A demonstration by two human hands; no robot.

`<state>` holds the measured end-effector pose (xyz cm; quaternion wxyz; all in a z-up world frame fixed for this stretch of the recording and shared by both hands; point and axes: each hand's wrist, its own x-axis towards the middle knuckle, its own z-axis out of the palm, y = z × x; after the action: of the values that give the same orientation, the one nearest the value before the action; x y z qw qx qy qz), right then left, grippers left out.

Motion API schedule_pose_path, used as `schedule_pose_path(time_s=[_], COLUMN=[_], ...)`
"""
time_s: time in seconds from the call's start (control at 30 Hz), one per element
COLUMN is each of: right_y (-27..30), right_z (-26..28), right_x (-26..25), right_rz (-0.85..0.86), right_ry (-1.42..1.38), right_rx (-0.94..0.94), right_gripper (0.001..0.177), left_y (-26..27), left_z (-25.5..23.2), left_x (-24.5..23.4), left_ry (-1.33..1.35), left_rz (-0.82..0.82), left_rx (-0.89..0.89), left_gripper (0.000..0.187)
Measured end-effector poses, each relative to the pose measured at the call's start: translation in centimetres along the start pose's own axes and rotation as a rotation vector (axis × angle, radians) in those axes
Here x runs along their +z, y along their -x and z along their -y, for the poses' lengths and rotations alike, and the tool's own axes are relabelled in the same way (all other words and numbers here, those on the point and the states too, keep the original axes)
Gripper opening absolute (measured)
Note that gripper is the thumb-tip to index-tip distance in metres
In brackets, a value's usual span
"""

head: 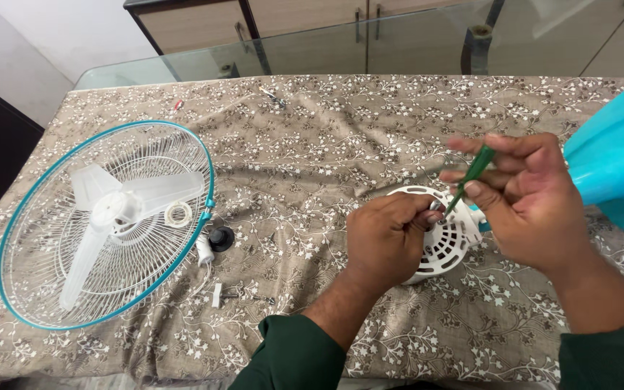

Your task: The person uses a screwdriver to loosen and remove screws from the motor housing of a disassembled electric fan. They remove the motor cover and set it aside, then continue to unscrew and remove the central shaft assembly from the motor housing.

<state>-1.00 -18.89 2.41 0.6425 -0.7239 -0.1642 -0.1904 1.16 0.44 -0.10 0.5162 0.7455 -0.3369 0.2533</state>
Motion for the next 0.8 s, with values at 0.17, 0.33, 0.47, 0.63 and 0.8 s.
schedule_pose_path(time_s=[0.17,0.33,0.47,0.63,0.8], right_y=[0.0,1.2,1.7,1.3,1.4], right_z=[-1.2,-1.7,-1.9,-3.0,-4.1], right_x=[-0.3,0.5,0.8,-0.4,-1.0], right_rz=[-0.066,-0.227,-0.273,-0.269,-0.322], right_ry=[0.066,0.28,0.305,0.104,-0.042], right_rx=[-0.085,-0.158,-0.172,-0.153,-0.103], right_gripper=[0.045,0.054,0.052,0.05,0.049], left_y=[-0.1,-0.1,-0.5,0.1,1.4], left_z=[0.0,0.1,0.1,0.0,0.0], left_x=[0.3,0.3,0.2,-0.8,-1.1], left_ry=[0.014,-0.004,-0.041,-0.272,-0.123], left_rz=[0.036,0.037,0.121,0.14,0.251], left_rx=[-0.048,-0.047,-0.161,-0.029,-0.507], left_gripper=[0.007,0.011,0.015,0.049,0.112])
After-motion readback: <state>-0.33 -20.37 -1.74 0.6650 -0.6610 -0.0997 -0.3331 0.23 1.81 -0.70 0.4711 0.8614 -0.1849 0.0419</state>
